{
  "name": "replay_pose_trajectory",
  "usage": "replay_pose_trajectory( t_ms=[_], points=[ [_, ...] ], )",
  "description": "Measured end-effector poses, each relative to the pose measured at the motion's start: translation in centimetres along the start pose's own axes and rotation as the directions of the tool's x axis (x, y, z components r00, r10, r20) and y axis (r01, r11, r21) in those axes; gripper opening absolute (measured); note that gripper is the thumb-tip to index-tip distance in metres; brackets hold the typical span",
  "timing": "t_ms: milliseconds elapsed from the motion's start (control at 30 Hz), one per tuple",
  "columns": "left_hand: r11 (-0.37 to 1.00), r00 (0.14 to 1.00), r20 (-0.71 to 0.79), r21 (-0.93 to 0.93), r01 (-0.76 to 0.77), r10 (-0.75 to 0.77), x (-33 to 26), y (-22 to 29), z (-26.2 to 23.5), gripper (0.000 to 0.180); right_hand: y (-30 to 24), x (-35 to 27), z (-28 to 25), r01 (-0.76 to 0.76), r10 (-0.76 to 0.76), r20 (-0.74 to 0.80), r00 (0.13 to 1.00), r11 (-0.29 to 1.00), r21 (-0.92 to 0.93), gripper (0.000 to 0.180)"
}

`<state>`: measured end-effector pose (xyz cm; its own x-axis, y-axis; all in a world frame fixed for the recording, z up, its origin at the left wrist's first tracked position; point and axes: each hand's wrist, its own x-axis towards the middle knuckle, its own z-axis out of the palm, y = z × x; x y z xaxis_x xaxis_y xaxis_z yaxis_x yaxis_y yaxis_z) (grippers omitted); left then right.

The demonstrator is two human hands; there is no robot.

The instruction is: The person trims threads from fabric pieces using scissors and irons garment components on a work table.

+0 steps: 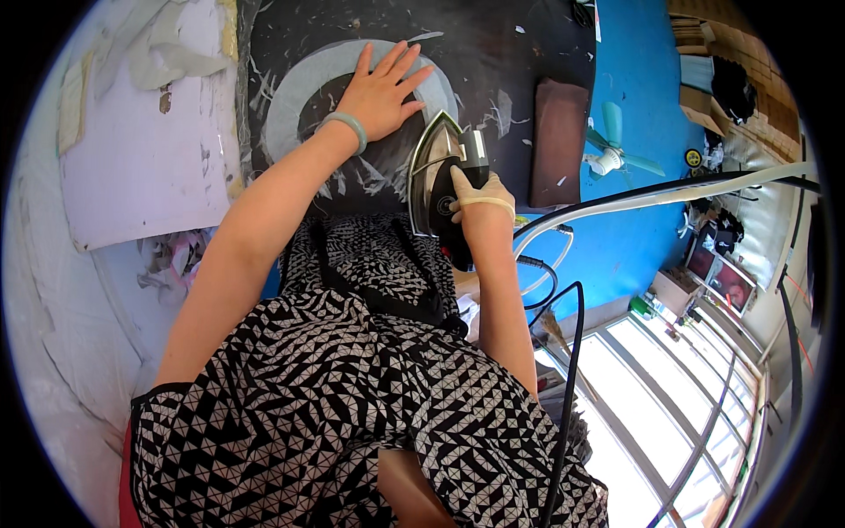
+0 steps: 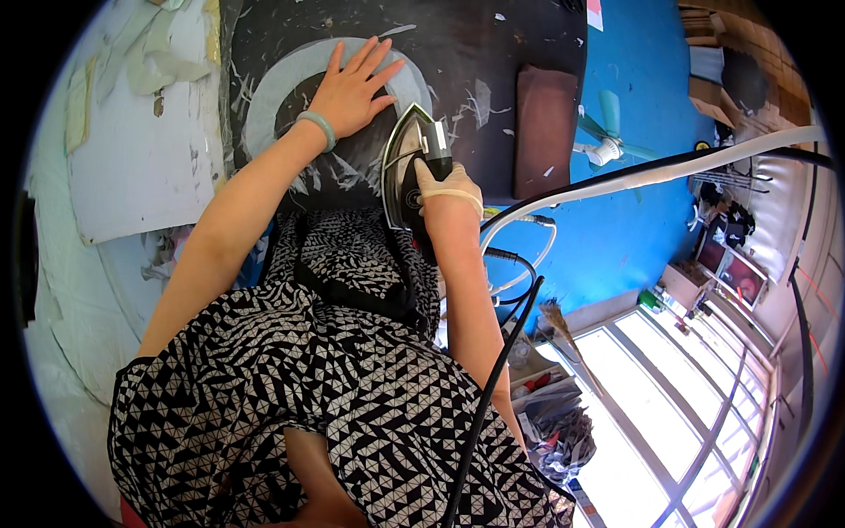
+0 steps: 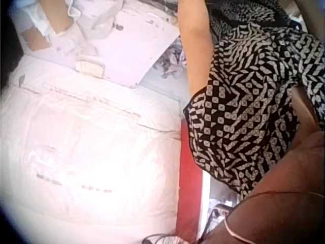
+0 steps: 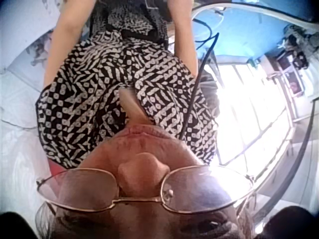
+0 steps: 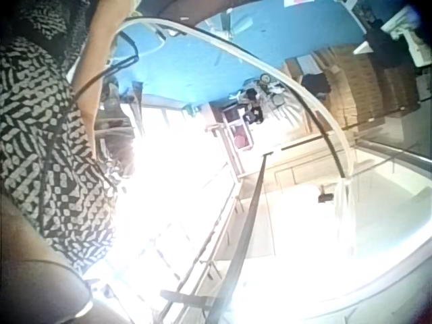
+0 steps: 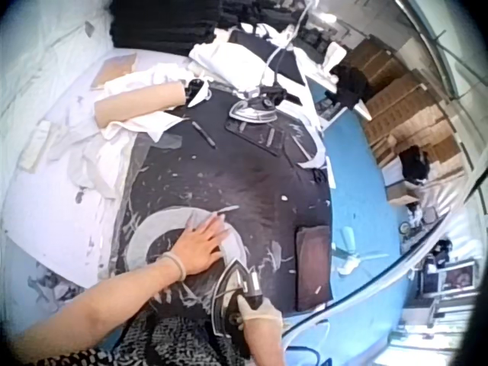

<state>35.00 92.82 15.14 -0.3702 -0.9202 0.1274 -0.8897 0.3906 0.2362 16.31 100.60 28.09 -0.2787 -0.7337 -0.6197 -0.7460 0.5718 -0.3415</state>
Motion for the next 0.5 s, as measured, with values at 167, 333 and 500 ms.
replay_pose_trajectory(
  t_ms=[167, 333, 500],
  points=[
    [1.000, 1.000, -0.020, -0.002, -0.003, 0.003, 0.0, 0.1, 0.3, 0.054, 0.7, -0.1, 0.1, 0.028, -0.027, 0.007, 1.000, 0.998, -0.058, 0.053],
    [1.000, 0.999, -0.024, -0.004, -0.025, 0.025, 0.3, 0.5, 0.4, 0.054, 2.8, -0.9, 0.2, 0.019, -0.028, -0.029, 0.999, 0.964, -0.265, 0.056],
    [1.000, 0.999, -0.037, 0.003, -0.005, 0.005, -0.1, 0.1, 0.3, 0.055, 8.4, -2.3, -3.9, 0.191, -0.169, 0.089, 0.982, 0.901, -0.389, 0.054]
  ],
)
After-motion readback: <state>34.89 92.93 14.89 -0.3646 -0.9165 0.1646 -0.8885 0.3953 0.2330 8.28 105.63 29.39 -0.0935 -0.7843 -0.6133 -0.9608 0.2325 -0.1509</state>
